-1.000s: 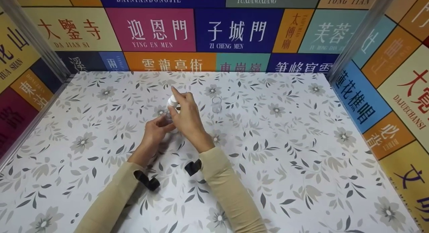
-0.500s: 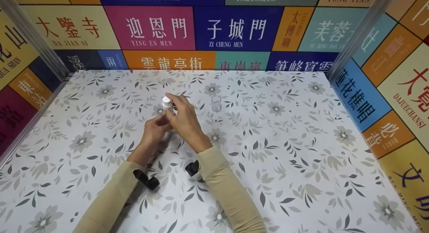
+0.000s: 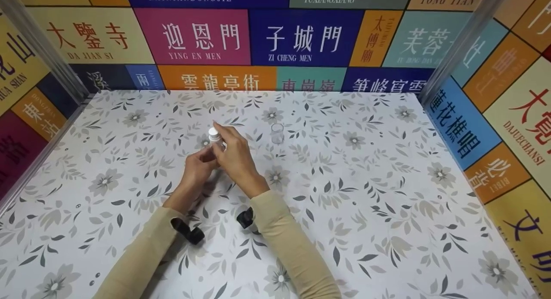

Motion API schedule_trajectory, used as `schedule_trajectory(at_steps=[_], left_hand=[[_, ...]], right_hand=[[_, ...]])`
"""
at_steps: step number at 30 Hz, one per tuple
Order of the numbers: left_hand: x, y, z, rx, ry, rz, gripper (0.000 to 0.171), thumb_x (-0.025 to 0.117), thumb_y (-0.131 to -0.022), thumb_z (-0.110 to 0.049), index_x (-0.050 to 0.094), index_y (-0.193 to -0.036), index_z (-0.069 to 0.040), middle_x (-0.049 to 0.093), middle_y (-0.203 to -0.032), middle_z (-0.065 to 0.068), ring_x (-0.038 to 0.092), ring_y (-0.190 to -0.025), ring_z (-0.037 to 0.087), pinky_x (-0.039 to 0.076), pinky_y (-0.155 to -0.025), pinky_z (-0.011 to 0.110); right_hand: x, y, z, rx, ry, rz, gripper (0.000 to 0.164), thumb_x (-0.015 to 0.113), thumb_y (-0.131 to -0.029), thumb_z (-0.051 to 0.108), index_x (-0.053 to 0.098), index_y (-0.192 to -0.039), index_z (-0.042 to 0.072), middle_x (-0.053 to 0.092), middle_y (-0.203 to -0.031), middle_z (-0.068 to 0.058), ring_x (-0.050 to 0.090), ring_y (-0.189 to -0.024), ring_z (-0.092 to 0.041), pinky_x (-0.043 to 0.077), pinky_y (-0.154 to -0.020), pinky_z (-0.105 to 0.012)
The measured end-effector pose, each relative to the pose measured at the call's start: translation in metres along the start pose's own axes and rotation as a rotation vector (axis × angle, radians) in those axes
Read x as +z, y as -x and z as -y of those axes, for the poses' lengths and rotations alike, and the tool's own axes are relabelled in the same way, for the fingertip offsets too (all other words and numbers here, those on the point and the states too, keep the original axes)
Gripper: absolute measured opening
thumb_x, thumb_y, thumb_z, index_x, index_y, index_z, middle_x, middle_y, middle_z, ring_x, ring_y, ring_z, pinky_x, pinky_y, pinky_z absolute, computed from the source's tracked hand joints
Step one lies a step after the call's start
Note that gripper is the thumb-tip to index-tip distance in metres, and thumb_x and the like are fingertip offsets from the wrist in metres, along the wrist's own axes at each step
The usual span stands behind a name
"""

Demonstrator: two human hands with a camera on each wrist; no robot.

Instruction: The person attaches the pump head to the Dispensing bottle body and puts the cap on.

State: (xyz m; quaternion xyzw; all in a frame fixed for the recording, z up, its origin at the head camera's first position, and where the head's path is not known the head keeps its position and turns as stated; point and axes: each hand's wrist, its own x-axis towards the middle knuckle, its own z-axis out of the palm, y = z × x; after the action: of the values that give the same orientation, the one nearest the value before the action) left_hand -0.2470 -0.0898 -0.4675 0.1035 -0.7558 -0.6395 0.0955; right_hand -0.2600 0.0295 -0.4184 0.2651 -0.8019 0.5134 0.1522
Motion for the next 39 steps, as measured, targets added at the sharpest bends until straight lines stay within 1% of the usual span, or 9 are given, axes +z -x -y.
schedule_trajectory(at_steps=[5, 8, 17, 22, 26, 30, 33, 35, 39], left_hand=[[0.0004, 0.0003, -0.0002, 0.014, 0.007, -0.009, 0.049, 0.072, -0.080, 0.004, 0.065, -0.129, 0.000, 0.070, -0.123, 0.021, 0.067, -0.117, 0.031, 0.053, -0.102, 0.037], [0.0009, 0.0012, -0.0006, 0.021, 0.001, -0.010, 0.048, 0.070, -0.081, 0.004, 0.066, -0.128, 0.000, 0.071, -0.121, 0.021, 0.068, -0.116, 0.031, 0.054, -0.102, 0.037], [0.0012, 0.0010, 0.0021, 0.045, -0.018, -0.019, 0.046, 0.071, -0.081, 0.002, 0.067, -0.127, -0.003, 0.072, -0.120, 0.021, 0.069, -0.113, 0.030, 0.055, -0.101, 0.037], [0.0003, 0.0015, 0.0015, 0.039, -0.023, -0.021, 0.045, 0.072, -0.081, 0.001, 0.069, -0.125, -0.003, 0.073, -0.117, 0.020, 0.069, -0.110, 0.028, 0.055, -0.100, 0.036], [-0.0002, 0.0018, 0.0001, 0.049, -0.042, -0.030, 0.041, 0.072, -0.080, 0.001, 0.071, -0.121, -0.003, 0.076, -0.108, 0.020, 0.070, -0.099, 0.026, 0.056, -0.092, 0.032], [-0.0002, 0.0030, 0.0012, 0.068, -0.074, -0.041, 0.036, 0.070, -0.080, 0.004, 0.074, -0.115, -0.001, 0.076, -0.102, 0.020, 0.070, -0.092, 0.026, 0.056, -0.084, 0.029], [0.0008, 0.0027, 0.0013, 0.076, -0.066, -0.039, 0.038, 0.070, -0.082, 0.003, 0.071, -0.120, -0.001, 0.076, -0.106, 0.021, 0.071, -0.096, 0.027, 0.057, -0.087, 0.032], [0.0016, 0.0025, 0.0005, 0.067, -0.049, -0.036, 0.042, 0.070, -0.084, 0.001, 0.068, -0.125, -0.002, 0.074, -0.112, 0.021, 0.071, -0.101, 0.028, 0.057, -0.092, 0.034], [0.0014, 0.0017, 0.0007, 0.069, -0.034, -0.031, 0.042, 0.071, -0.085, 0.001, 0.066, -0.127, -0.002, 0.073, -0.115, 0.022, 0.071, -0.105, 0.030, 0.057, -0.095, 0.037]], right_hand=[[0.0014, 0.0008, -0.0009, 0.007, 0.028, 0.030, 0.048, 0.070, -0.089, 0.000, 0.059, -0.136, -0.001, 0.065, -0.126, -0.020, 0.066, -0.117, -0.031, 0.056, -0.098, -0.029], [0.0016, 0.0010, -0.0021, 0.026, 0.033, 0.026, 0.047, 0.071, -0.089, 0.000, 0.060, -0.135, 0.000, 0.065, -0.125, -0.020, 0.067, -0.116, -0.030, 0.056, -0.098, -0.030], [0.0032, 0.0027, -0.0043, 0.046, 0.043, 0.017, 0.045, 0.074, -0.087, 0.002, 0.062, -0.130, 0.000, 0.067, -0.125, -0.018, 0.068, -0.114, -0.029, 0.056, -0.096, -0.025], [0.0045, 0.0032, -0.0055, 0.036, 0.028, 0.000, 0.045, 0.076, -0.085, 0.002, 0.063, -0.128, -0.002, 0.067, -0.122, -0.019, 0.068, -0.112, -0.030, 0.058, -0.094, -0.031], [0.0036, 0.0019, -0.0059, 0.030, 0.044, 0.003, 0.053, 0.080, -0.082, 0.008, 0.061, -0.129, -0.003, 0.066, -0.122, -0.020, 0.066, -0.115, -0.031, 0.056, -0.099, -0.033], [0.0035, 0.0025, -0.0050, 0.005, 0.051, 0.011, 0.055, 0.079, -0.085, 0.014, 0.058, -0.133, -0.002, 0.063, -0.129, -0.019, 0.061, -0.124, -0.030, 0.051, -0.106, -0.029], [0.0033, 0.0024, -0.0042, -0.034, 0.036, 0.012, 0.047, 0.072, -0.091, 0.009, 0.057, -0.134, -0.002, 0.061, -0.133, -0.018, 0.059, -0.128, -0.029, 0.048, -0.110, -0.028], [0.0033, 0.0021, -0.0043, -0.057, 0.026, 0.015, 0.044, 0.068, -0.092, 0.004, 0.057, -0.134, -0.003, 0.061, -0.133, -0.019, 0.059, -0.128, -0.028, 0.047, -0.110, -0.028], [0.0054, 0.0019, -0.0063, -0.078, 0.028, 0.017, 0.042, 0.066, -0.093, 0.001, 0.057, -0.133, -0.004, 0.063, -0.130, -0.019, 0.062, -0.124, -0.028, 0.049, -0.108, -0.028]])
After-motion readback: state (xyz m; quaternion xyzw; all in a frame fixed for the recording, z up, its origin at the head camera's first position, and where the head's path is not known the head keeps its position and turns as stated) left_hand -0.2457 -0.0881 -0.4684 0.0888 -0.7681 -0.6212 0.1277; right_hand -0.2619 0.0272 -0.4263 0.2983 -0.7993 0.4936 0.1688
